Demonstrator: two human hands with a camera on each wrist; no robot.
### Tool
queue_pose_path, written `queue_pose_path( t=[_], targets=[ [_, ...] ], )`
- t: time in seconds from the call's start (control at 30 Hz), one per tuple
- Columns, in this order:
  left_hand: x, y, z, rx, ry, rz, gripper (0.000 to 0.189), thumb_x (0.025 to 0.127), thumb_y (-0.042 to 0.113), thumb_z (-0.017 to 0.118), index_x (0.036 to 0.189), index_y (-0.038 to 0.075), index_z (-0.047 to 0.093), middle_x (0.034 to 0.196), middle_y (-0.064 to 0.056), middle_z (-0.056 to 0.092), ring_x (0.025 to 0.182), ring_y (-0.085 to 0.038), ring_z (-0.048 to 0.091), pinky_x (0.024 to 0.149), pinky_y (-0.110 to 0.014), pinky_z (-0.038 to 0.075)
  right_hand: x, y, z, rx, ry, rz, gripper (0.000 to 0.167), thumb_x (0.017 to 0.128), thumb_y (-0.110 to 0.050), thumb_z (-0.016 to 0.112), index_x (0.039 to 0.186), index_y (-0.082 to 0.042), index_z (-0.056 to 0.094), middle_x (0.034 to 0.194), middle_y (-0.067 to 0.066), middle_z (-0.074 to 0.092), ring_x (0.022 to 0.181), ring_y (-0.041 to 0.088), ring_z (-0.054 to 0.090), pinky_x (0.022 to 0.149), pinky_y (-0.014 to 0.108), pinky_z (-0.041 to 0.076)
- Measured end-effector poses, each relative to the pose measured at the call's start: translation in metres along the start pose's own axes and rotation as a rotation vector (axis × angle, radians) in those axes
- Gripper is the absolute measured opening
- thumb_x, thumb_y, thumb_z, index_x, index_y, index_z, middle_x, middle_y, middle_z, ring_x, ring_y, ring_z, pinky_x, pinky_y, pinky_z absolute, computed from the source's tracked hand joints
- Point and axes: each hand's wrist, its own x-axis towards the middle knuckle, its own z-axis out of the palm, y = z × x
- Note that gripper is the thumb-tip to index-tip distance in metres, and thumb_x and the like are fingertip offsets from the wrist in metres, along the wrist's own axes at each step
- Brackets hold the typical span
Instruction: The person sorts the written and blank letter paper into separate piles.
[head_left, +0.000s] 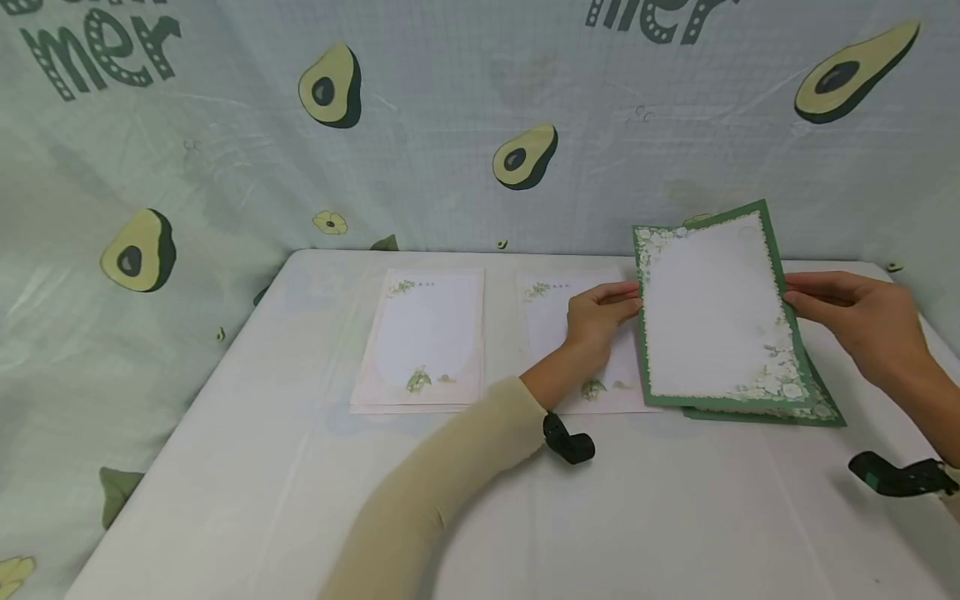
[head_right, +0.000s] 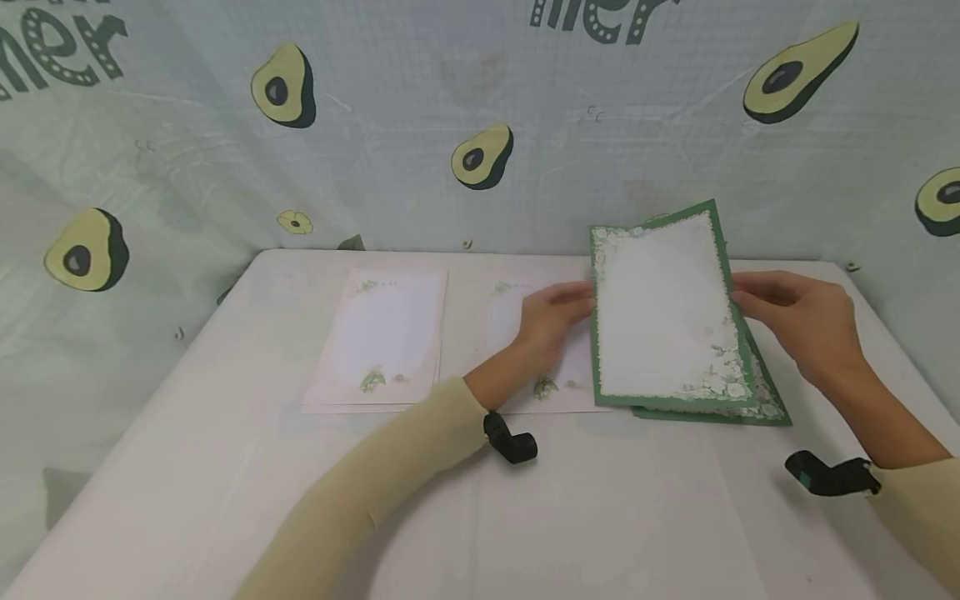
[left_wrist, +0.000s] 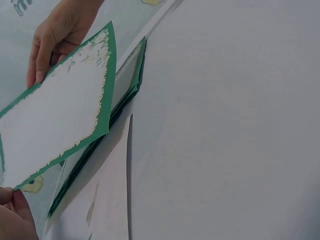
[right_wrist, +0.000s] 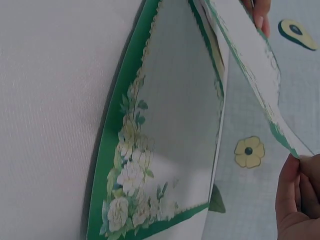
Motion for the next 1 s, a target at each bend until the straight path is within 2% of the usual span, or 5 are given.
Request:
queue_pose_path(
  t=[0.3, 0.53, 0.73, 0.87, 1.0],
  targets=[
    [-0.002, -0.015, 0.024, 0.32, 0.102, -0.003, 0.017, 0.081, -0.01, 0.08, 0.092, 0.003, 0.081, 0.08, -0.002, 0.076, 0.071, -0.005, 0.068, 0.07, -0.018, 0.059, 0.009, 0.031, -0.014, -0.009, -0.114, 0.021, 0.05, 0.098, -0.037, 0.069, 0.135, -0.003, 0.063, 0.101, -0.037, 0.058, 0.092, -0.016, 0.054, 0.071, 0.001, 0.041],
    [-0.007, -0.013, 0.034, 0.639, 0.002, -0.02, 0.016, 0.085, 0.005, 0.083, 0.1, 0.009, 0.081, 0.085, 0.004, 0.076, 0.074, 0.0, 0.066, 0.064, -0.012, 0.053, 0.012, 0.047, -0.019, -0.02, -0.148, 0.017, 0.051, 0.099, -0.035, 0.067, 0.135, 0.001, 0.061, 0.103, -0.037, 0.057, 0.09, -0.016, 0.054, 0.072, 0.001, 0.042],
    [-0.008, -0.009, 0.033, 0.708, -0.101, -0.04, 0.015, 0.085, 0.006, 0.083, 0.1, 0.005, 0.08, 0.092, 0.0, 0.077, 0.081, -0.003, 0.067, 0.068, -0.013, 0.053, 0.011, 0.06, -0.02, -0.022, -0.19, 0.057, 0.054, 0.099, -0.038, 0.066, 0.136, 0.001, 0.059, 0.103, -0.037, 0.056, 0.09, -0.017, 0.055, 0.071, 0.002, 0.044],
    [-0.008, -0.004, 0.034, 0.69, -0.161, -0.073, 0.014, 0.092, 0.005, 0.076, 0.104, 0.0, 0.078, 0.091, -0.004, 0.076, 0.077, -0.005, 0.071, 0.069, -0.014, 0.055, 0.014, 0.065, -0.02, -0.054, -0.21, 0.071, 0.058, 0.099, -0.044, 0.065, 0.138, -0.001, 0.059, 0.103, -0.038, 0.055, 0.09, -0.017, 0.054, 0.071, 0.003, 0.042],
    [-0.006, -0.003, 0.036, 0.685, -0.175, -0.097, 0.016, 0.095, 0.007, 0.073, 0.108, -0.002, 0.076, 0.092, -0.007, 0.076, 0.08, -0.013, 0.075, 0.07, -0.015, 0.056, 0.018, 0.067, -0.018, -0.034, -0.205, 0.062, 0.052, 0.099, -0.04, 0.067, 0.134, -0.002, 0.062, 0.101, -0.038, 0.057, 0.088, -0.016, 0.056, 0.07, 0.005, 0.046]
  ],
)
